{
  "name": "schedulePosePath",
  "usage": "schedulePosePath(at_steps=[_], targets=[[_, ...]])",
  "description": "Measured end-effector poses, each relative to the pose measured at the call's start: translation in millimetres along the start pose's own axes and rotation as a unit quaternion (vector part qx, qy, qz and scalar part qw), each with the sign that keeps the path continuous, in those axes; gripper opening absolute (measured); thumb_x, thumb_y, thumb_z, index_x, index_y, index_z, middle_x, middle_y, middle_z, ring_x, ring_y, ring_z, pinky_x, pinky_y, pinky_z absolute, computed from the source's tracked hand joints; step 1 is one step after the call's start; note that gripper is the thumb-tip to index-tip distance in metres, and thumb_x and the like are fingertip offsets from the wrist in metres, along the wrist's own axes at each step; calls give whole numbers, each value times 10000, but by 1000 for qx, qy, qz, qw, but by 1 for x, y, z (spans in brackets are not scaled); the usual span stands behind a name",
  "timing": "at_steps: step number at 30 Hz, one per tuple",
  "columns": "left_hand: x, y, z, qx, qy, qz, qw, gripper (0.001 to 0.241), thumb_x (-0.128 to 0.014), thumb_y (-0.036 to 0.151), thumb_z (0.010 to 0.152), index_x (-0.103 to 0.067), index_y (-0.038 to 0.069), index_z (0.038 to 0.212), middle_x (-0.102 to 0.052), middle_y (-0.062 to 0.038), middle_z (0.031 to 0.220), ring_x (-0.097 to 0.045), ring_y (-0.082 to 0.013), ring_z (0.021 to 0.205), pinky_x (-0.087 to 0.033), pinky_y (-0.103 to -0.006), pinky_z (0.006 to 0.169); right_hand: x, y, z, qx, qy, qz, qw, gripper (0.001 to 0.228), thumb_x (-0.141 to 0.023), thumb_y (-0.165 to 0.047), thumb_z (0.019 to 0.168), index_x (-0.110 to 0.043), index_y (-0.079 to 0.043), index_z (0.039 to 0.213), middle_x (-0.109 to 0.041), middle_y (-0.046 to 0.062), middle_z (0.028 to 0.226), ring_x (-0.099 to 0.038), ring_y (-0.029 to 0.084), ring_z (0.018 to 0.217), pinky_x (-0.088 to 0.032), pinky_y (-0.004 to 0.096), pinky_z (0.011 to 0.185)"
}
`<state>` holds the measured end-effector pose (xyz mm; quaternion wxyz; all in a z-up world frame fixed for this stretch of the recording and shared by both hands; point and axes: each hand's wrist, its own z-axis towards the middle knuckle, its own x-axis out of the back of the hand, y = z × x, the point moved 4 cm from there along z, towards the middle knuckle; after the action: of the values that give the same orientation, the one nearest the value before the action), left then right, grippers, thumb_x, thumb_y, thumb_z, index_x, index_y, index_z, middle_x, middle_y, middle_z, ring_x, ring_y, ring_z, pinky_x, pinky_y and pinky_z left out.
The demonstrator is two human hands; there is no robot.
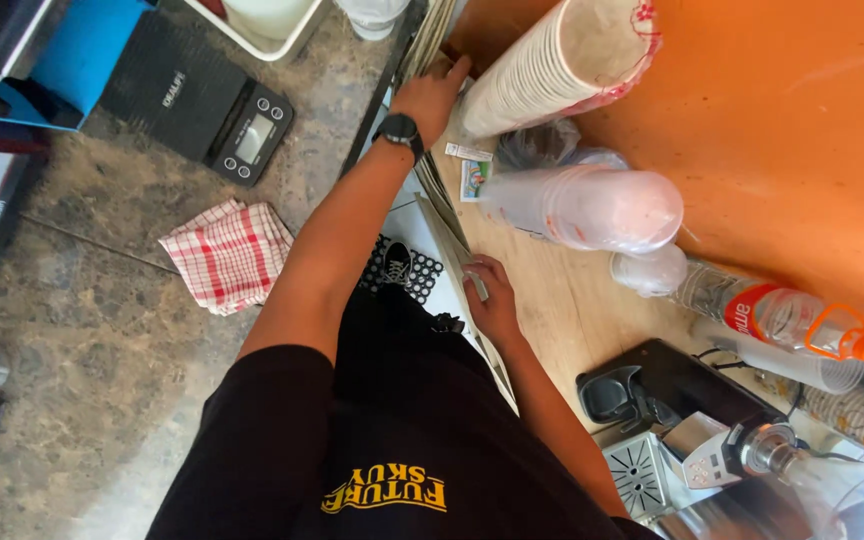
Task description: Wiping down a coffee shop counter and tile wall, then organizing barista tools.
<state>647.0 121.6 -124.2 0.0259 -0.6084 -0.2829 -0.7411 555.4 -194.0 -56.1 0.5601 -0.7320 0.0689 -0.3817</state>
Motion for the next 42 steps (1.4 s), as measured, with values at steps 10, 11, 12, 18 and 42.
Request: schedulePosePath(at_steps=[10,11,12,18,42], targets=[[159,21,-80,44,11,-224,974,646,-765,76,835,-432,171,1381,-703,-127,1189,-636,-303,733,-509,-441,640,-8,14,6,25,-8,14,1000,227,-643,-29,916,-687,-18,1138,-605,153,1271,-599,328,1180,-489,377,1000],[178,22,-82,67,-8,-277,958,766,-837,72,808,-400,200,1424,-735,-100,1169,-596,-170,529,-494,-366,559,-6,14,10,34,-3,20,999,217,-661,-29,919,-689,-19,1135,-616,141,1247,-602,321,1184,-488,374,1012],[190,19,-89,58,-13,-271,961,766,-837,72,808,-400,200,1424,-735,-100,1169,-596,-170,529,-494,-366,559,-10,7,4,34,7,26,999,217,-661,-29,919,-689,-19,1135,-616,141,1247,-602,321,1184,-488,374,1012],[266,18,-101,0,-29,-452,892,482,-866,58,881,-623,28,1296,-733,-139,1091,-639,-143,626,-525,-250,526,-14,-46,30,-39,-15,123,991,280,-746,-104,932,-746,-117,1211,-744,132,1056,-732,305,1023,-578,388,890],[342,65,-131,-96,-60,-439,892,161,-688,120,1024,-681,-2,1127,-723,-139,843,-713,-228,735,-577,-336,608,1,-179,80,125,-64,469,872,362,-651,-24,970,-582,49,1319,-693,151,1056,-686,224,968,-580,380,869]])
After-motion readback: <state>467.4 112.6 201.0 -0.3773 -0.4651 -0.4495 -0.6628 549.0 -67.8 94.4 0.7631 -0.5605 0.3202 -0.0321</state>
